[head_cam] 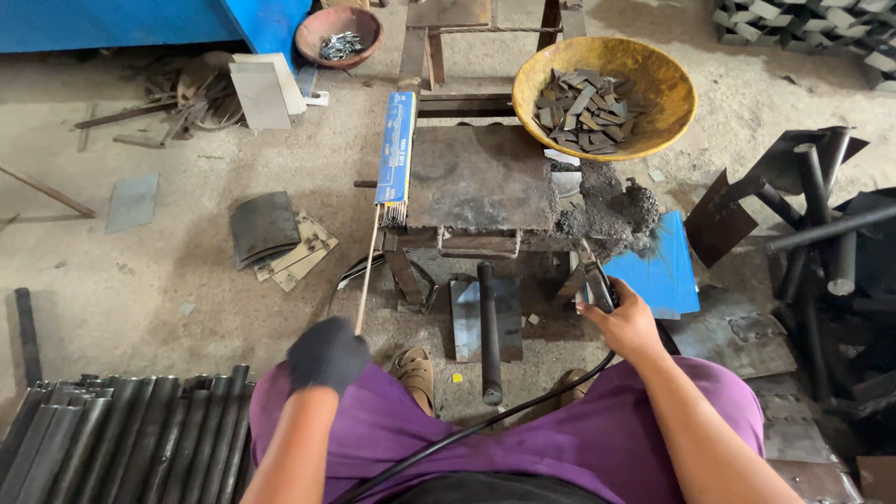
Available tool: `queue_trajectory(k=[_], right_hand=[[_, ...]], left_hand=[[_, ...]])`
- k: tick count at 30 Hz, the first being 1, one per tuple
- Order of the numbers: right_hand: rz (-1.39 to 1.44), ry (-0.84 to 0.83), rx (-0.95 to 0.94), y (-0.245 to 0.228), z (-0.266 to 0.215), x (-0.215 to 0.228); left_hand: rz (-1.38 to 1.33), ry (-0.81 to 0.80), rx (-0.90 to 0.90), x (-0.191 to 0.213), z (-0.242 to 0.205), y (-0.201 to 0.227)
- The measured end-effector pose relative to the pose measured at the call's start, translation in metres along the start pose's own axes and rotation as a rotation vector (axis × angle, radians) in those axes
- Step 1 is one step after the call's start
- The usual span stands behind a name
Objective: The person welds a metal pipe to a metal plate using a welding torch. They hold the pipe with a gloved hand and apply the torch to the joint, creating sparks. The person adjusts the position of the pipe and plate during the process.
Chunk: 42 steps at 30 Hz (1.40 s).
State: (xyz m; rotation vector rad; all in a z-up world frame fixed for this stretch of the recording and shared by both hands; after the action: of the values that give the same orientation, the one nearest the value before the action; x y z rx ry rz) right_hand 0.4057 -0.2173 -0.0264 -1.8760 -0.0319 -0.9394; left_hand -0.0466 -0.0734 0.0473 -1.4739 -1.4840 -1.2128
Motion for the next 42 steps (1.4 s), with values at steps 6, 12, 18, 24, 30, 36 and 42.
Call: queue_trajectory(k=[6,12,18,24,30,36,42], right_hand=[[0.295,-0.018,0.111,0.037,0.012,-0.008],[0.564,-0.057,0.106,0.068,0.023,-0.037],[0.150,0.009,0.322,-0.003,-0.038,-0.010],[0.012,0.139,0.367,-0.031,-0.068,0.019],[0.030,0.185,0.412,-0.034,-0.075,0.028],[0.019,0.182,0.483,-0.040,-0.080,0.027],[0.020,0.168,0.466,-0.040,-0.080,0.028]], left_hand=[[-0.261,0.894,-0.179,0.149,-0.113,-0.024],[-1.194,1.111,-0.644,0.159,-0.140,-0.020],[-0.842,0.516,-0.704,0.031,-0.045,0.120],[-0.729,0.421,-0.889,-0.006,-0.074,0.188],[-0.531,0.533,-0.920,0.010,-0.084,0.226],[-0.450,0.444,-0.888,-0.007,-0.079,0.243],[-0.445,0.483,-0.943,-0.017,-0.082,0.248]])
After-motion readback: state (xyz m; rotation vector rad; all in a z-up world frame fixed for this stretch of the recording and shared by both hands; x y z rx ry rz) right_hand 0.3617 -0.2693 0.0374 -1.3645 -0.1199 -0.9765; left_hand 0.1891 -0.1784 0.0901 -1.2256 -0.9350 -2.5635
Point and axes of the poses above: each hand's wrist, its own z-axis towards the middle knuckle, its own x-axis out of the back of the hand, y = z × x, the point moved 8 cm from there along z, towards the middle knuckle
